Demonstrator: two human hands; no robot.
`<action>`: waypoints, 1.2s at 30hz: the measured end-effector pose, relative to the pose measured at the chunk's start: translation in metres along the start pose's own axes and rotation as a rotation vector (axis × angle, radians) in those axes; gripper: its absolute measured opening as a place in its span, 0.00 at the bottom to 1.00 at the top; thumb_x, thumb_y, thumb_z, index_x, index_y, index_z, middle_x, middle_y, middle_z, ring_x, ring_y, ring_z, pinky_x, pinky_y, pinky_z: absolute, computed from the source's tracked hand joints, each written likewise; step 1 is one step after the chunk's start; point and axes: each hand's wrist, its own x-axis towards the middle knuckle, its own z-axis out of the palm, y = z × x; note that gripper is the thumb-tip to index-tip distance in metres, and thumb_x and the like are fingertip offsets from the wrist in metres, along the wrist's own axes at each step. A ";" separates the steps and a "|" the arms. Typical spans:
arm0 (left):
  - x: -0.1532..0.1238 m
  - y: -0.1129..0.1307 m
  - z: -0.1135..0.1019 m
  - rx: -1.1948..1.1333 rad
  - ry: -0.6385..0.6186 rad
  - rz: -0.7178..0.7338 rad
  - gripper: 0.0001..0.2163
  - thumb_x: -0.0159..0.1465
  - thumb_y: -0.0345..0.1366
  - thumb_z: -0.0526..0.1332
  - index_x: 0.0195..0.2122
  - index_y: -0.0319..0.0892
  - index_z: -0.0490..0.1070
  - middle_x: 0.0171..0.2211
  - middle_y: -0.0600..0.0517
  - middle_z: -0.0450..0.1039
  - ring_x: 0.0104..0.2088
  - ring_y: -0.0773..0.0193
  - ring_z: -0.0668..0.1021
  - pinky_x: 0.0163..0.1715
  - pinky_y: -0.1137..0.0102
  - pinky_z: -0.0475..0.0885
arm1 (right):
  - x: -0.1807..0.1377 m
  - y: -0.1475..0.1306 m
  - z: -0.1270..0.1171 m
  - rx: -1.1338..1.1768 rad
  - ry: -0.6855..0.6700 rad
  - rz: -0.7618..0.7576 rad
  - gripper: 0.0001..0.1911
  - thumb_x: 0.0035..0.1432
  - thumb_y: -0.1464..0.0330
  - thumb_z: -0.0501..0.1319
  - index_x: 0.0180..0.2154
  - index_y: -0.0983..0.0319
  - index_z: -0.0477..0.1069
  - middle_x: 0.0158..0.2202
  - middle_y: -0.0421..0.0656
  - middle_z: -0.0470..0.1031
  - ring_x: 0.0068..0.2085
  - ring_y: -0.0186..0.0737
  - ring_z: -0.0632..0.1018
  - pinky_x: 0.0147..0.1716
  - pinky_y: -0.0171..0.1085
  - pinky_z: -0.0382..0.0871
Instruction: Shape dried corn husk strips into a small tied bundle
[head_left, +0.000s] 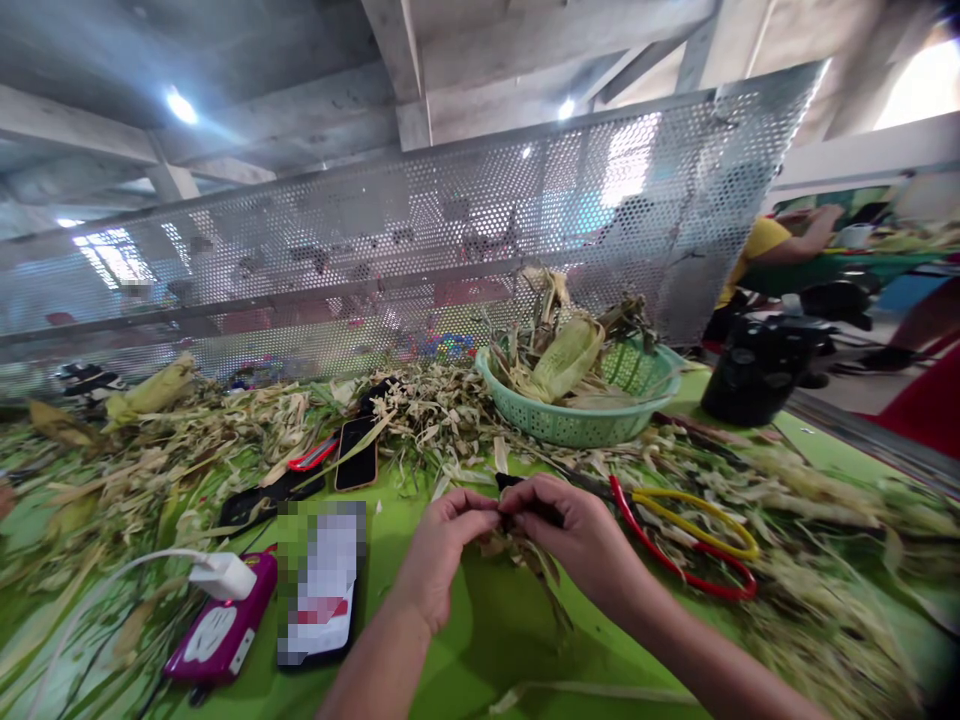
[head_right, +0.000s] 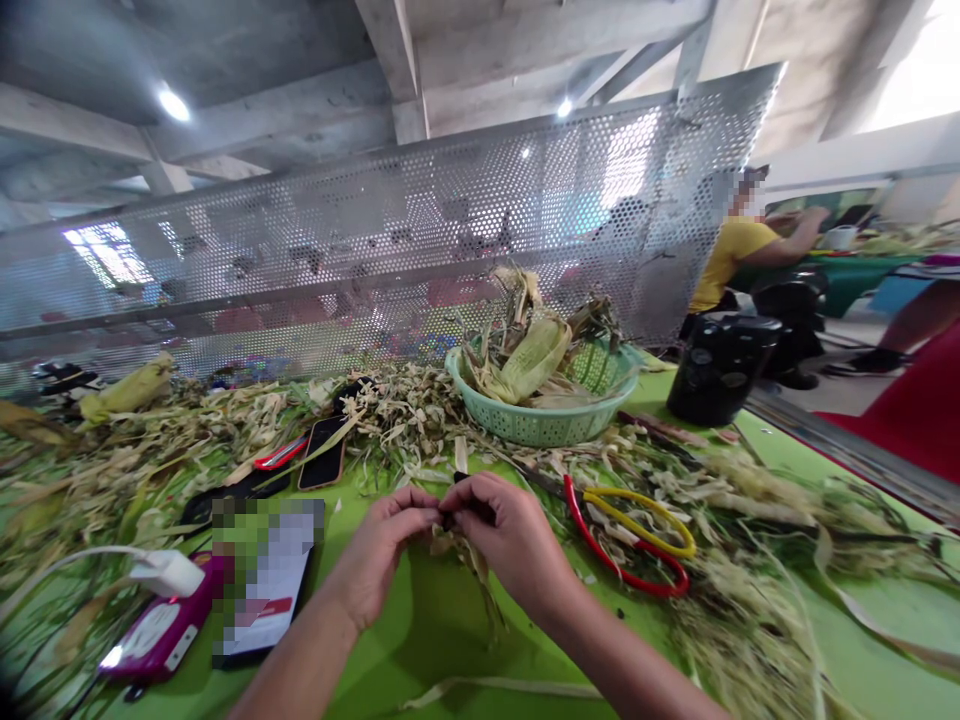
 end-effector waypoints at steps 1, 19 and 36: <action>0.000 0.000 0.000 0.005 0.001 0.008 0.05 0.51 0.33 0.66 0.30 0.39 0.74 0.26 0.54 0.72 0.29 0.68 0.70 0.33 0.72 0.63 | 0.000 0.001 0.000 0.009 0.000 0.006 0.08 0.52 0.74 0.57 0.32 0.61 0.75 0.32 0.42 0.77 0.36 0.41 0.77 0.38 0.37 0.71; -0.004 0.005 0.009 0.115 0.022 0.075 0.10 0.48 0.31 0.69 0.30 0.37 0.71 0.26 0.55 0.70 0.29 0.69 0.71 0.31 0.74 0.66 | 0.002 0.001 0.002 0.150 -0.016 0.102 0.05 0.51 0.68 0.61 0.32 0.61 0.72 0.29 0.40 0.76 0.32 0.39 0.76 0.33 0.35 0.70; -0.009 0.005 0.009 0.990 0.187 0.541 0.09 0.55 0.24 0.59 0.35 0.43 0.69 0.32 0.53 0.74 0.36 0.61 0.74 0.38 0.67 0.66 | 0.001 -0.005 -0.004 -0.224 -0.065 -0.009 0.09 0.51 0.76 0.58 0.32 0.59 0.76 0.31 0.40 0.79 0.33 0.39 0.77 0.33 0.33 0.67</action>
